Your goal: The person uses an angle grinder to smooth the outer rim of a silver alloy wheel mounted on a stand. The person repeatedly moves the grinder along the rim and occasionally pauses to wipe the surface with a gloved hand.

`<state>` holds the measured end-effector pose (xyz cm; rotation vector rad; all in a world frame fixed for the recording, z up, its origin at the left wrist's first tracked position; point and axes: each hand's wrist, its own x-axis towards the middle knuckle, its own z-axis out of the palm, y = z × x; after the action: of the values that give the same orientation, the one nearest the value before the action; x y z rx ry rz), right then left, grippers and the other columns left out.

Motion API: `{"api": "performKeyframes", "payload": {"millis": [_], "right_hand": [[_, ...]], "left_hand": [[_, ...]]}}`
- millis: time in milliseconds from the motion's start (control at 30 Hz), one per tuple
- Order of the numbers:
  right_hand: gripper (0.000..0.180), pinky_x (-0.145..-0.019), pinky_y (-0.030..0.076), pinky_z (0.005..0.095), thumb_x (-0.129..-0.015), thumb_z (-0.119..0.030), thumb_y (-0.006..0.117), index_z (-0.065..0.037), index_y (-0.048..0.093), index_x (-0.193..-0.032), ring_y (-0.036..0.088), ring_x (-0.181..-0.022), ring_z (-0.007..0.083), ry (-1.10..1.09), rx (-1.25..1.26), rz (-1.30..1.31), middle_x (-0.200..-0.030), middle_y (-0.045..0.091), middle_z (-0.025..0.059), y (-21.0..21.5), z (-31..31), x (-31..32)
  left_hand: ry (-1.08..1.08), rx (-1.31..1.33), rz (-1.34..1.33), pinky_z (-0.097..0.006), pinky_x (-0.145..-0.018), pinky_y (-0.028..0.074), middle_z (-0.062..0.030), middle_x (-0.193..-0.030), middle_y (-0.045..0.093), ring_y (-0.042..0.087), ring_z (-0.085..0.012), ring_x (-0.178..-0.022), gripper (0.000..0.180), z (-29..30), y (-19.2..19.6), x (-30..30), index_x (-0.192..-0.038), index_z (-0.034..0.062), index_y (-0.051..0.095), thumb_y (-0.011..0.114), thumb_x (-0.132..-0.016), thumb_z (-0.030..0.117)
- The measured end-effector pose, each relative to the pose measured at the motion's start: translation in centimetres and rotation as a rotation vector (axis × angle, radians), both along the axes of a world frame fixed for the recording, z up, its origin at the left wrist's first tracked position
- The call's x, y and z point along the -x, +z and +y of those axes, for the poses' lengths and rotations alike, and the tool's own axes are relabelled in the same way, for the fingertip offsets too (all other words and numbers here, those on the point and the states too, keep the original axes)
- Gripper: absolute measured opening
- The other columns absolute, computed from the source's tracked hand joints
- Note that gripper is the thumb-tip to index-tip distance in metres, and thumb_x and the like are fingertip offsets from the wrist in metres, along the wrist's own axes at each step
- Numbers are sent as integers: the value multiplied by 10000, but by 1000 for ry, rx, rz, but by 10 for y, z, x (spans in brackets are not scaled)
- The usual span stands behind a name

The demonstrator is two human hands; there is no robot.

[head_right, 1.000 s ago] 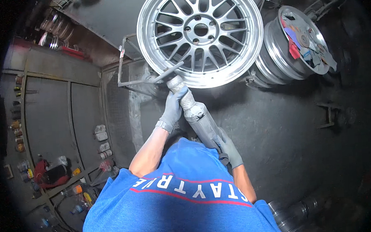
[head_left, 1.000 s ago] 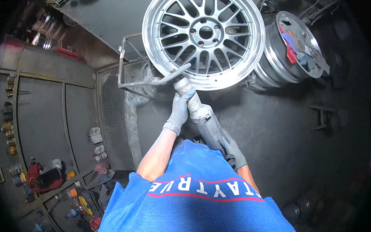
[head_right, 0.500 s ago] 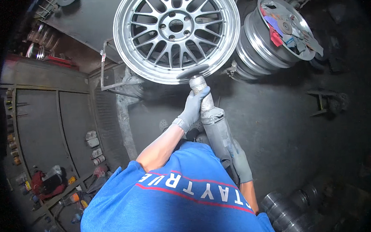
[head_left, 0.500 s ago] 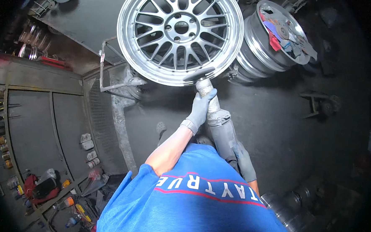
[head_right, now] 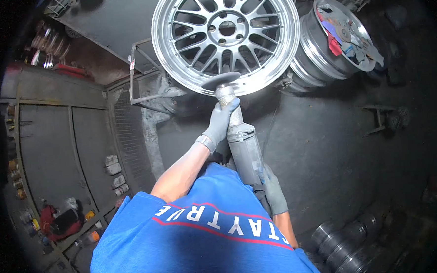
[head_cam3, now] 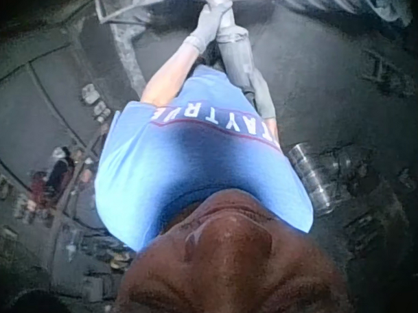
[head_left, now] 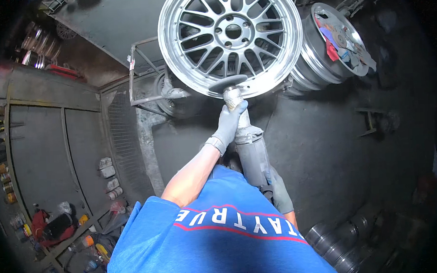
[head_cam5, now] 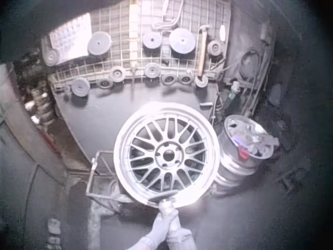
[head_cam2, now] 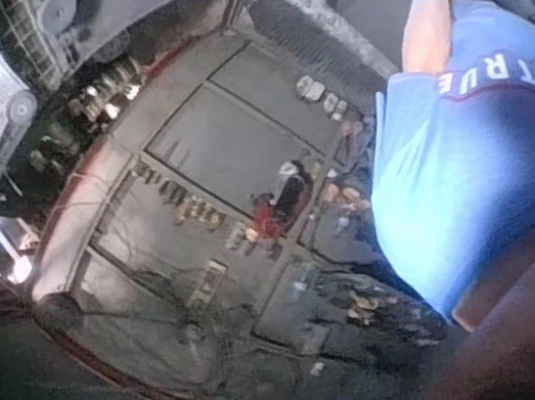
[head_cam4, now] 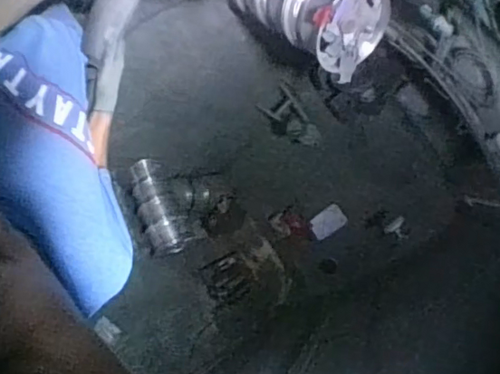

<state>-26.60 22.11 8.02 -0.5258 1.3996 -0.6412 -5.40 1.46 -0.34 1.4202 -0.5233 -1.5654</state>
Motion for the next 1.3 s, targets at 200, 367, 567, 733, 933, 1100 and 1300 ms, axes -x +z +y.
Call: {"api": "performKeyframes", "payload": {"millis": [200,367,567,733,933,1100,1300], "right_hand": [[734,-1217,415,377,-1115,-493,618,52,518,-1597,558,-1436,272,-15,12,-39,-1574,592,203,-17,1,-23],[749,-1228,402,377,-1111,-500,624,53,512,-1604,543,-1454,275,49,16,4,-1592,581,198,-6,-11,0],[683,-1225,402,378,-1119,-422,632,59,518,-1591,538,-1450,266,26,5,-8,-1576,591,198,-11,-20,87],[596,-1151,466,365,-1126,-344,623,16,530,-1591,596,-1343,233,143,81,88,-1479,639,149,0,-69,186],[593,-1194,426,369,-1100,-332,656,32,552,-1558,579,-1396,254,490,313,530,-1478,661,170,41,-162,285],[650,-1238,384,371,-1086,-345,671,67,527,-1568,548,-1468,284,472,270,481,-1566,612,209,46,-202,320],[668,-1261,359,372,-1093,-332,662,70,496,-1600,513,-1502,283,573,272,478,-1603,581,206,13,-171,302]], "left_hand": [[-9,13,-12,-358,-891,588,-95,-1151,713,701,-170,-992,609,-5,9,-29,-1319,6,631,860,-953,435],[4,21,-15,-356,-909,583,-98,-1167,720,702,-176,-1017,601,-4,1,-6,-1332,3,633,845,-964,428],[21,-11,112,-376,-1006,559,-134,-1256,701,690,-217,-1136,673,-2,-6,66,-1364,7,597,863,-944,460],[109,28,371,-382,-1054,545,-104,-1306,682,667,-212,-1180,678,-24,-14,153,-1417,31,560,854,-963,439],[272,145,729,-400,-996,587,-34,-1145,700,705,-201,-1063,369,-76,-9,229,-1350,133,577,764,-1057,257],[317,170,869,-415,-1032,577,-38,-1168,703,705,-208,-1086,381,-94,-16,249,-1350,134,569,772,-1050,252],[355,140,712,-420,-1100,535,-40,-1271,679,668,-205,-1200,522,-62,-13,223,-1451,127,537,804,-1023,262]]}}
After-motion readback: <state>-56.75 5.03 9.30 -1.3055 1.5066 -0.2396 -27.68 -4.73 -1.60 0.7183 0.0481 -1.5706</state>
